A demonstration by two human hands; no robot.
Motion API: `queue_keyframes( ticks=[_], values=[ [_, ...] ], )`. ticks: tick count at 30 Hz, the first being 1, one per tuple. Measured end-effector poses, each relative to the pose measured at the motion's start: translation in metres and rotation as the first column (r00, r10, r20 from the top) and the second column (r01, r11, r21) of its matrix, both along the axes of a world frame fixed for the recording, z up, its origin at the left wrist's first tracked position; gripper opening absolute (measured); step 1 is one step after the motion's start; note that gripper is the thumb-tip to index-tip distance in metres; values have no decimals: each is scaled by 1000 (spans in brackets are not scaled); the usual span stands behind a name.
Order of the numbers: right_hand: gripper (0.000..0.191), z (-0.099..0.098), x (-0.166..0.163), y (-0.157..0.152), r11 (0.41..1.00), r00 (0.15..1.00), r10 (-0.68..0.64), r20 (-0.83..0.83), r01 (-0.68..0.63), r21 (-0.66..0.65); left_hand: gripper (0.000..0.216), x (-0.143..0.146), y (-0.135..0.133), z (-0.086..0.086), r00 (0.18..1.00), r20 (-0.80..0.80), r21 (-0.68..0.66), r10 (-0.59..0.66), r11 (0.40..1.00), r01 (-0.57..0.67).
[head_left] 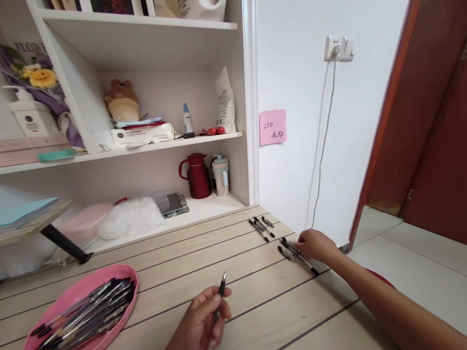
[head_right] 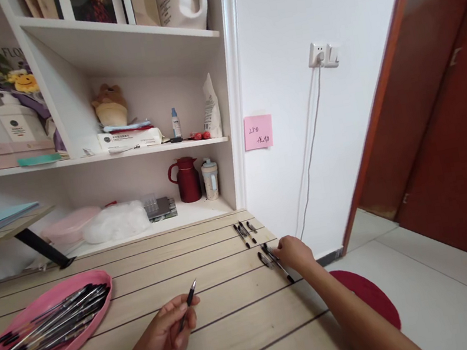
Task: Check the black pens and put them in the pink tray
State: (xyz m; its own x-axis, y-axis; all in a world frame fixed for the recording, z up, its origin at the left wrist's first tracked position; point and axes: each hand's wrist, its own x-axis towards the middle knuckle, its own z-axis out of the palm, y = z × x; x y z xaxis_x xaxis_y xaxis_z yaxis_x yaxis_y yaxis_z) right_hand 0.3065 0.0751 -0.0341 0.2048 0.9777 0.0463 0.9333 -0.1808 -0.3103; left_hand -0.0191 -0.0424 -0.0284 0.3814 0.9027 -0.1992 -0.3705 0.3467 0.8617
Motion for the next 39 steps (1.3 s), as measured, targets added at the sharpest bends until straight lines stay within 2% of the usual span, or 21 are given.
queue_keyframes(
  ticks=[18, 24, 31, 35, 39],
  values=[
    [19, -7, 7, 0, 1000, 1000, 13, 8, -13, -27, 22, 0, 0, 0, 1000, -24, 13, -2, 1000, 2],
    [20, 0, 7, -4, 999, 1000, 24, 12, -23, -41, 20, 0, -1, 0, 1000, -11, 11, -4, 1000, 4],
    [20, 16, -20, -18, 998, 995, 63, 76, -64, 20, 19, 0, -1, -1, 1000, -7, 14, -8, 1000, 8],
    [20, 12, -39, -22, 993, 977, 108, 183, -114, 22, 21, 0, 0, -1, 1000, 4, 20, -13, 1000, 13],
    [19, 6, -44, -20, 991, 952, 123, 281, -131, 8, 22, 0, -1, -1, 1000, -10, 14, -9, 1000, 9]
  ],
)
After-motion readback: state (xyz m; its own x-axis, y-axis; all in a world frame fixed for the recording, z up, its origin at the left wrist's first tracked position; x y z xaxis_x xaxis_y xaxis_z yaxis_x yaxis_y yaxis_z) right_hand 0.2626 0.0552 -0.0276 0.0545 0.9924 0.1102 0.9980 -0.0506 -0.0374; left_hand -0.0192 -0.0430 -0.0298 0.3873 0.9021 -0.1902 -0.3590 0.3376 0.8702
